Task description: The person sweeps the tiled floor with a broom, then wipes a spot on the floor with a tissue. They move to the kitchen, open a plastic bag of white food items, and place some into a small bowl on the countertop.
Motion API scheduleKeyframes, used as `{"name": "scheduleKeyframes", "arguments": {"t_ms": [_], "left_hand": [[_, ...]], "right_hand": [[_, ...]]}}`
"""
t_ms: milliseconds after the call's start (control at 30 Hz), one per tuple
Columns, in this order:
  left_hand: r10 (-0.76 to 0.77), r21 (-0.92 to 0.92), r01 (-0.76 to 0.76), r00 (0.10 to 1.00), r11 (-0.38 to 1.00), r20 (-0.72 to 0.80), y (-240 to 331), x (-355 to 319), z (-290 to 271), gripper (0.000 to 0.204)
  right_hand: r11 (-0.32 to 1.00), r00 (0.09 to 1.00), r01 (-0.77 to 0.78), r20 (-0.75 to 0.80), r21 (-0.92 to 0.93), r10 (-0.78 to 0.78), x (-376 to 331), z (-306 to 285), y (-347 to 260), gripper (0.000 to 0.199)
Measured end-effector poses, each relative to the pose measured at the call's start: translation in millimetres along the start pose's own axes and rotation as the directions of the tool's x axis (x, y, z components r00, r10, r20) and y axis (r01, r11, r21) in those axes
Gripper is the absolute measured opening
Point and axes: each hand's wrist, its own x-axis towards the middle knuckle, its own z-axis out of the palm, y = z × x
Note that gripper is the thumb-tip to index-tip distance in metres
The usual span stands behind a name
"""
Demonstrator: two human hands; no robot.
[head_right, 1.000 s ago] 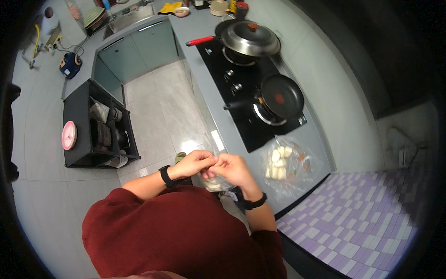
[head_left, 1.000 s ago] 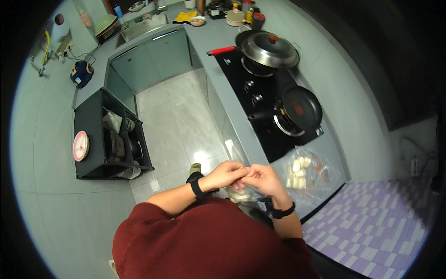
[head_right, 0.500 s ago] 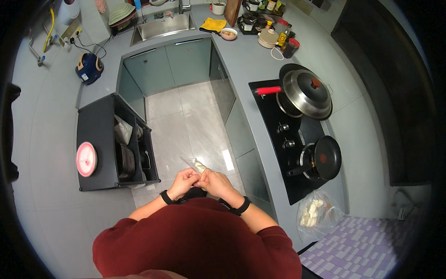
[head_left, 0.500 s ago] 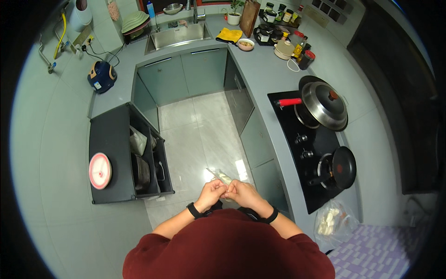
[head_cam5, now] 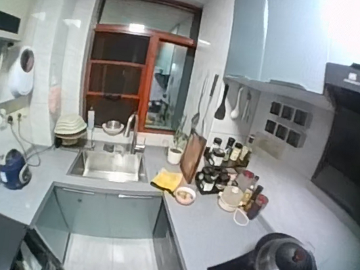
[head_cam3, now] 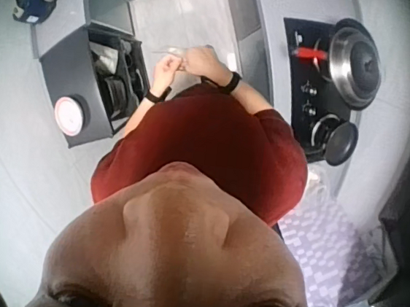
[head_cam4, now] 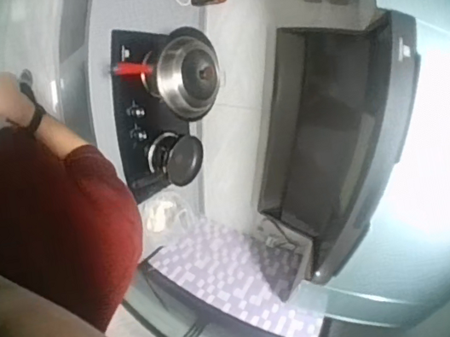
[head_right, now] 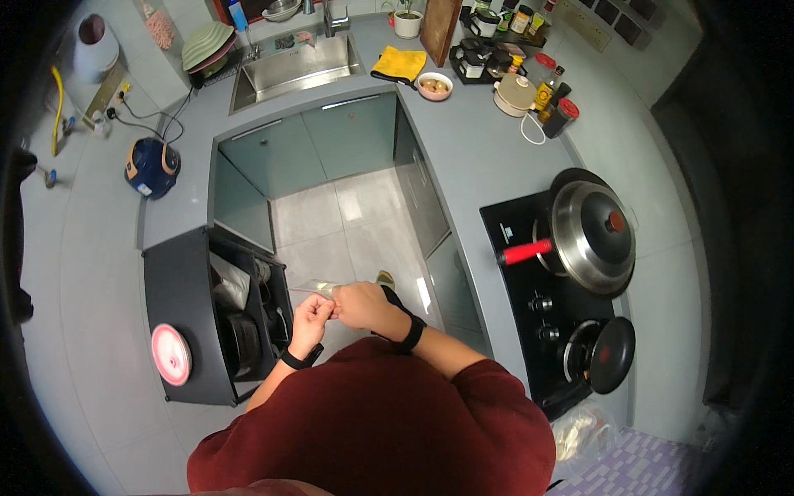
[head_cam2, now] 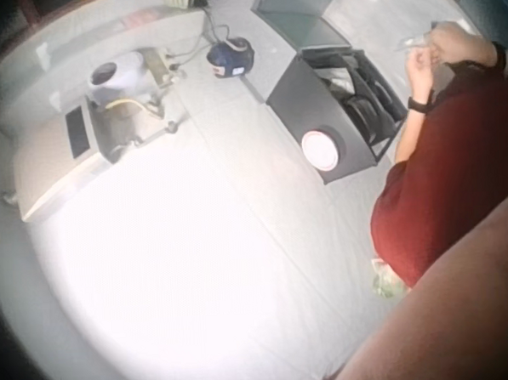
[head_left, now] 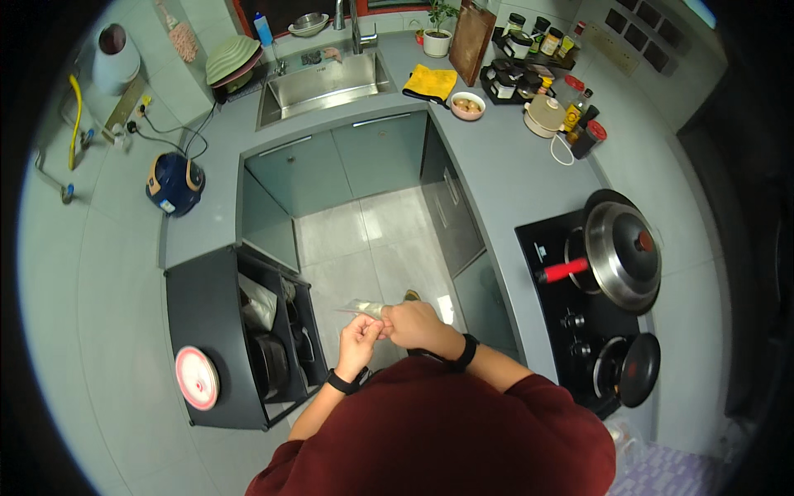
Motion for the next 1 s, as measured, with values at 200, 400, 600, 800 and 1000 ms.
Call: {"name": "scheduleKeyframes", "arguments": {"t_ms": [200, 400, 600, 800, 1000], "left_hand": [[0.098, 0.079, -0.102, 0.993, 0.992, 0.060, 62, 116, 2, 0.010], [0.094, 0.049, -0.107, 0.972, 0.993, 0.216, 102, 231, 17, 0.013], [0.044, 0.022, -0.060, 0.894, 0.998, 0.445, 137, 343, 24, 0.009], [-0.016, 0.079, -0.045, 0.765, 0.996, 0.644, 179, 471, 29, 0.016], [-0.028, 0.036, -0.006, 0.507, 0.999, 0.861, 228, 589, 33, 0.017]], "right_hand": [[0.665, 0.951, -0.136, 0.285, 0.734, -0.121, 111, -66, 65, 0.024], [-0.008, 0.910, -0.400, 0.396, 0.917, -0.127, 174, -128, 113, 0.018], [-0.111, 0.967, -0.231, 0.240, 0.967, 0.083, 215, -186, 138, 0.015], [-0.144, 0.923, 0.071, -0.010, 0.987, 0.385, 282, -236, 146, 0.010], [-0.237, 0.855, 0.285, -0.134, 0.929, 0.501, 349, -271, 149, 0.009]]}}
